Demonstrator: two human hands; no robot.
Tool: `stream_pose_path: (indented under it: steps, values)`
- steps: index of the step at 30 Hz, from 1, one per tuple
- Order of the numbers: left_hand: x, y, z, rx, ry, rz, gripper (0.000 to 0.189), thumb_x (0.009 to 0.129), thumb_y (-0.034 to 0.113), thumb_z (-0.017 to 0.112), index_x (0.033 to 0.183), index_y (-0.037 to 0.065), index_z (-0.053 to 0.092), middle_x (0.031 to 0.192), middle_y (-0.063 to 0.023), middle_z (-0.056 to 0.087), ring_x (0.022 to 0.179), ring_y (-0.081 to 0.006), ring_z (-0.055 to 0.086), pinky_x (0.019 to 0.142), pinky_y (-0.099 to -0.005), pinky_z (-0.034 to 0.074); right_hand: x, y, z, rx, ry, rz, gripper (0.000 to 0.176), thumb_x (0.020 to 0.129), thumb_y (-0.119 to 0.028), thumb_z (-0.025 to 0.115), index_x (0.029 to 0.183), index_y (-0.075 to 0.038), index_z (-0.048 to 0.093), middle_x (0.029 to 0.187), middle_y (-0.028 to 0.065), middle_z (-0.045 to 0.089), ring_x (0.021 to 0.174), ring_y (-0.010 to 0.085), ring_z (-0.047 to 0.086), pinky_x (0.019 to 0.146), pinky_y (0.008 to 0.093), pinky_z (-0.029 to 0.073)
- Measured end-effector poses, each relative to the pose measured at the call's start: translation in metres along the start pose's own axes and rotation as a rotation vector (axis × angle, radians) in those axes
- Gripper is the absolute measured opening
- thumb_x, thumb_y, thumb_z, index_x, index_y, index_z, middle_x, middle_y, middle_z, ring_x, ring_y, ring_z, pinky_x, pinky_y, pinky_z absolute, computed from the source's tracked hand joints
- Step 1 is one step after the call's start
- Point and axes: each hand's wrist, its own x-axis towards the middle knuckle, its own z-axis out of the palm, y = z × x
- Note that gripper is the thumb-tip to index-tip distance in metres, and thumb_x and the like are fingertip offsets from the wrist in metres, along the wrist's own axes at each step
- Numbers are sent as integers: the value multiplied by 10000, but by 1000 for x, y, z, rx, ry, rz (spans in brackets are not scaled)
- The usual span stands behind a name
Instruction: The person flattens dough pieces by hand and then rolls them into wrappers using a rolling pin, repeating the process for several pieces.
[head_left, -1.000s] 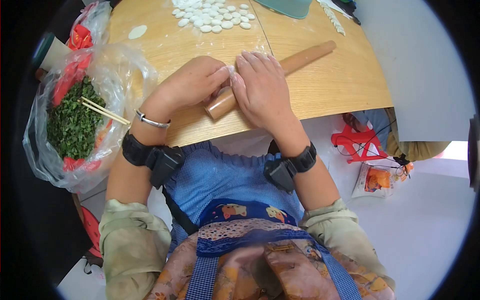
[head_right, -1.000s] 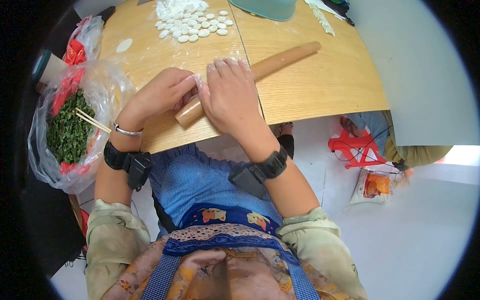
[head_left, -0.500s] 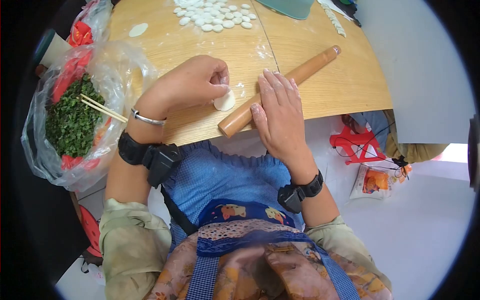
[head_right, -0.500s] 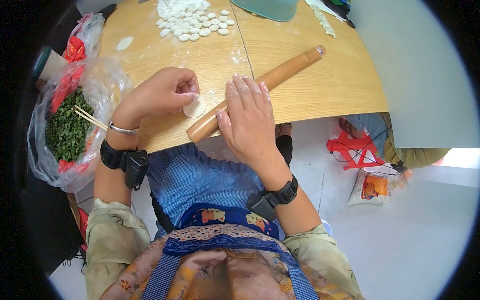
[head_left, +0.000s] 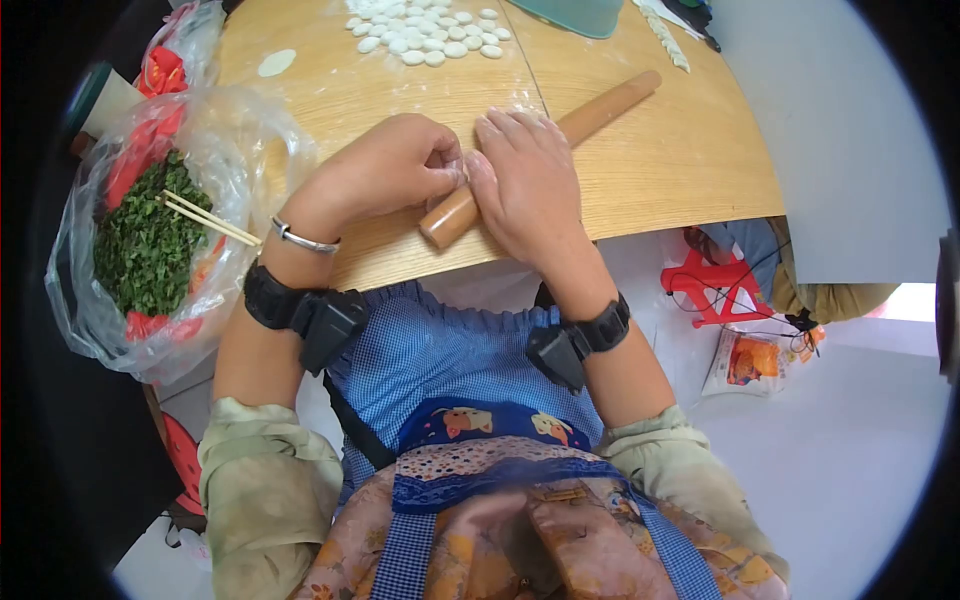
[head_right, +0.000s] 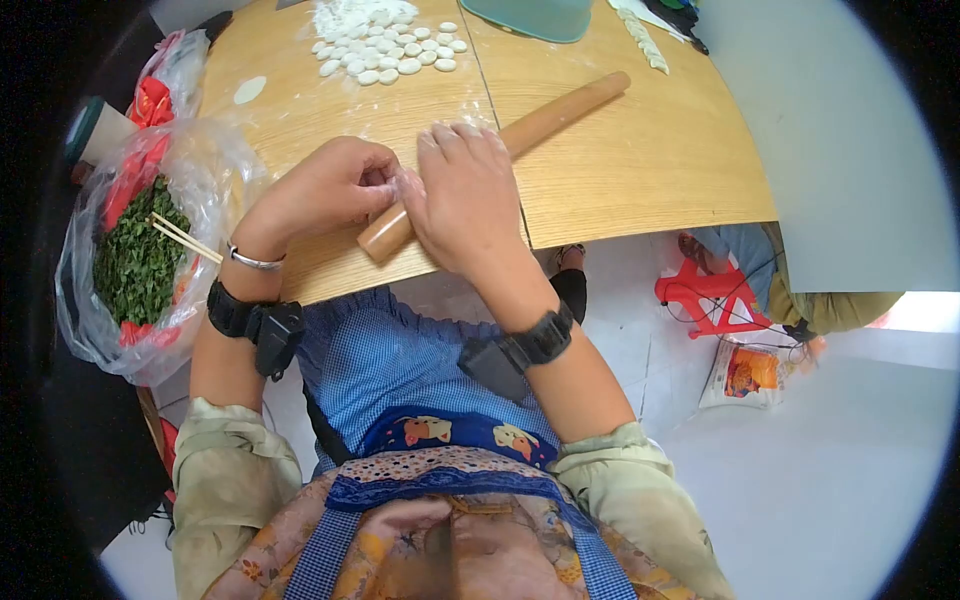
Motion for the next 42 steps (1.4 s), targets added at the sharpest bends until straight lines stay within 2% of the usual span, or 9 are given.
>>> stream_pose_path:
  steps: [8,13,17,19,23,26,29,31,42]
  values:
    - [-3,-1,-7,110,-72,91,152,868,113,662,869,-39,660,692,-71,622,661,-125,580,592,-302,474,-46,-4,-25,-88,-34,44,540,961,-317,565,1335,73,550,1380,235,554,1322,373,489,1184,518,282]
    - [-2,12,-10,-41,-91,-91,283,984,181,543,818,-35,620,639,-72,577,557,-151,551,547,-307,468,-18,-5,-8,-65,18,15,478,952,-300,565,1256,68,600,1292,222,611,1258,376,534,1142,525,335]
    - [-1,4,-9,-44,-48,-24,338,1021,197,492,810,-39,613,621,-64,566,523,-156,537,529,-310,464,9,-4,9,-54,29,11,439,945,-291,570,1199,62,629,1227,204,645,1214,375,559,1110,525,367]
    - [0,3,-9,-83,-40,-76,318,944,192,526,835,-63,680,618,-151,616,549,-239,611,576,-352,500,14,-3,13,-33,32,-1,421,938,-287,579,1178,53,643,1197,192,659,1198,373,568,1101,518,373]
    - [0,0,-4,10,-22,-45,250,883,172,601,822,-60,671,627,-143,621,566,-222,616,577,-336,498,1,-3,4,-21,-4,22,440,945,-299,577,1209,50,630,1236,201,642,1216,371,557,1121,520,354]
    - [1,-6,-2,75,-3,112,197,872,137,656,817,-48,617,677,-73,630,573,-113,566,550,-273,454,-26,-3,-11,-29,13,33,470,952,-311,576,1250,51,604,1294,212,609,1260,374,526,1150,526,321]
    - [1,0,-2,106,3,100,159,852,108,658,835,-46,625,677,-52,620,590,-97,573,547,-254,468,-44,-6,-25,-48,-6,41,494,954,-313,583,1281,57,578,1340,221,575,1303,378,492,1169,531,296]
    - [-3,9,-2,-118,-44,-130,157,855,116,651,835,-36,619,671,-38,608,583,-93,582,529,-246,480,-49,-7,-29,-72,-40,49,501,950,-310,592,1285,61,572,1349,224,565,1322,383,476,1174,530,291]
    - [0,4,-6,-129,-39,-145,325,991,215,550,782,-27,605,617,-45,576,524,-109,561,507,-264,471,10,-6,9,-43,-13,26,444,951,-289,559,1206,68,630,1240,212,643,1232,379,553,1108,525,364]
